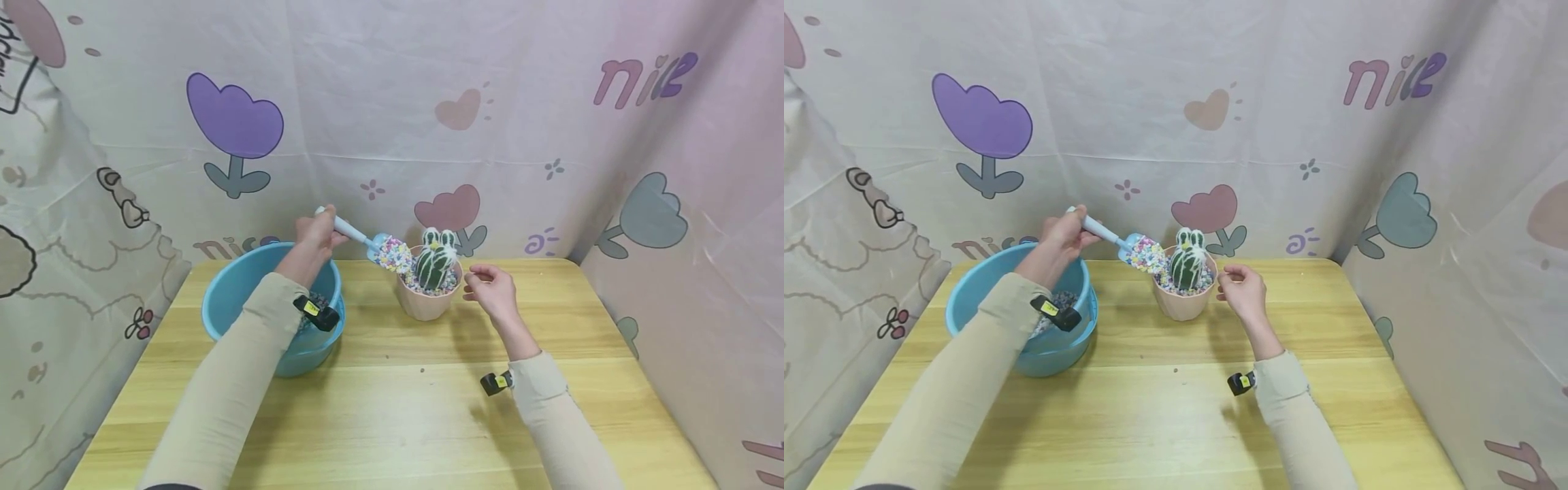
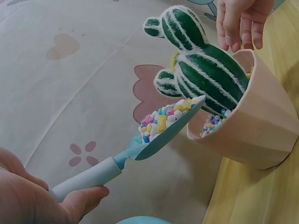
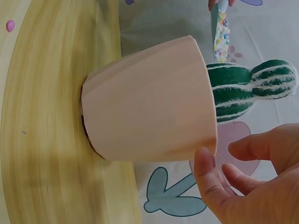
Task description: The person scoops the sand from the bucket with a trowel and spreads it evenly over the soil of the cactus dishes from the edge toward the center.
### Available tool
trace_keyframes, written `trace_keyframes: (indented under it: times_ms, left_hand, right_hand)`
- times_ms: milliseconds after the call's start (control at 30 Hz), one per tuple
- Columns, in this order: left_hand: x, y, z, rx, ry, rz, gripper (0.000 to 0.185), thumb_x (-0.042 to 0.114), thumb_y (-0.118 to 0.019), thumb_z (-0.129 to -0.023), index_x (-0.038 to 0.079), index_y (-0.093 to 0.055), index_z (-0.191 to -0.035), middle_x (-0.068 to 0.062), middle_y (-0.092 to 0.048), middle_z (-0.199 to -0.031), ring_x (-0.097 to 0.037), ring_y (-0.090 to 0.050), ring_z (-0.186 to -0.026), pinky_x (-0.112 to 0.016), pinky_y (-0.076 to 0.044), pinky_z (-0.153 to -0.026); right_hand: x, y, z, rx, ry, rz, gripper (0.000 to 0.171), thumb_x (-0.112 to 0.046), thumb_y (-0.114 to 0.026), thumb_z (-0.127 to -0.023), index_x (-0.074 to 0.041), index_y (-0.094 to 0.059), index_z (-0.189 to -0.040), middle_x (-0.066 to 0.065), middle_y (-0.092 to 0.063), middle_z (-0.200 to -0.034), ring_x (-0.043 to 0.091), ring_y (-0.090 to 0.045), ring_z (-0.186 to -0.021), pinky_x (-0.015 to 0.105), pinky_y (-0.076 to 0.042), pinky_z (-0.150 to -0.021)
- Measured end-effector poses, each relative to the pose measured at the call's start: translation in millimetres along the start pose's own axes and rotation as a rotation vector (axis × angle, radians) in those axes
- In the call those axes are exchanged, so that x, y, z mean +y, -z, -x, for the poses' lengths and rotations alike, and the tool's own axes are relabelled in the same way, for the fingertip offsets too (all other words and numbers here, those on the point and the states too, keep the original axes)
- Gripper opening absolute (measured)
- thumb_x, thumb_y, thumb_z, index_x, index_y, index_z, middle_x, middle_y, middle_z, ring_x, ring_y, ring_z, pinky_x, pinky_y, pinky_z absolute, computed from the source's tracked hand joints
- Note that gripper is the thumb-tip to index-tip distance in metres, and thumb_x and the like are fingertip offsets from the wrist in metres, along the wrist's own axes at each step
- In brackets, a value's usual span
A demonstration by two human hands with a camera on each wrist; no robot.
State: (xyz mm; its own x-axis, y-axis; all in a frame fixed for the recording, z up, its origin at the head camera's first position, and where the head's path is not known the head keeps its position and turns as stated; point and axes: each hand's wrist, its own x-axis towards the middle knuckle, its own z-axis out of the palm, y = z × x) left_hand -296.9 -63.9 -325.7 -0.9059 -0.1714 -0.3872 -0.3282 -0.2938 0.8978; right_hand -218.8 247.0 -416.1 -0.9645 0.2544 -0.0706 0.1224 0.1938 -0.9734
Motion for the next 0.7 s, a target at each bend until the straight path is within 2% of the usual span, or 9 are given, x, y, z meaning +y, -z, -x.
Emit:
trace_keyframes:
  times_ms: [133, 333, 533, 700]
  left_hand:
    - [-2.6, -1.7, 0.4, 0.005, -0.015, -0.017, 0.061, 0.024, -0.053, -0.112, -0.001, -0.028, -0.161, -0.025, -0.049, -0.155, -0.034, -0.059, -0.14, -0.039, -0.055, -0.112]
    - [-5.0, -5.5, -2.4, 0.011, -0.029, -0.011, 0.062, 0.024, -0.053, -0.111, -0.002, -0.027, -0.161, -0.026, -0.043, -0.16, -0.037, -0.055, -0.143, -0.038, -0.057, -0.111]
    - [-6.0, -6.9, -4.0, 0.021, -0.034, -0.021, 0.059, 0.024, -0.055, -0.111, -0.002, -0.033, -0.159, -0.025, -0.045, -0.157, -0.036, -0.057, -0.142, -0.037, -0.058, -0.11]
    - [-6.7, -6.3, -3.7, 0.024, -0.035, -0.038, 0.058, 0.024, -0.055, -0.111, -0.002, -0.034, -0.158, -0.024, -0.047, -0.156, -0.035, -0.057, -0.142, -0.038, -0.058, -0.11]
  right_hand:
    - [-0.1, -2.4, -1.1, 0.0, -0.006, -0.009, 0.036, -0.001, -0.063, -0.099, 0.014, -0.06, -0.131, 0.019, -0.068, -0.107, 0.014, -0.073, -0.074, 0.023, -0.068, -0.069]
    - [-0.2, -5.2, -2.4, -0.008, -0.027, -0.032, 0.036, 0.001, -0.062, -0.099, 0.015, -0.058, -0.132, 0.02, -0.068, -0.106, 0.011, -0.071, -0.07, 0.024, -0.068, -0.07]
    - [0.2, -7.5, -3.2, -0.019, -0.04, -0.033, 0.038, 0.002, -0.06, -0.1, 0.016, -0.057, -0.135, 0.023, -0.066, -0.11, 0.009, -0.07, -0.068, 0.028, -0.069, -0.073]
    - [1.0, -8.8, -3.9, -0.021, -0.044, -0.018, 0.038, 0.001, -0.061, -0.101, 0.015, -0.057, -0.136, 0.028, -0.065, -0.115, 0.008, -0.07, -0.065, 0.026, -0.069, -0.071]
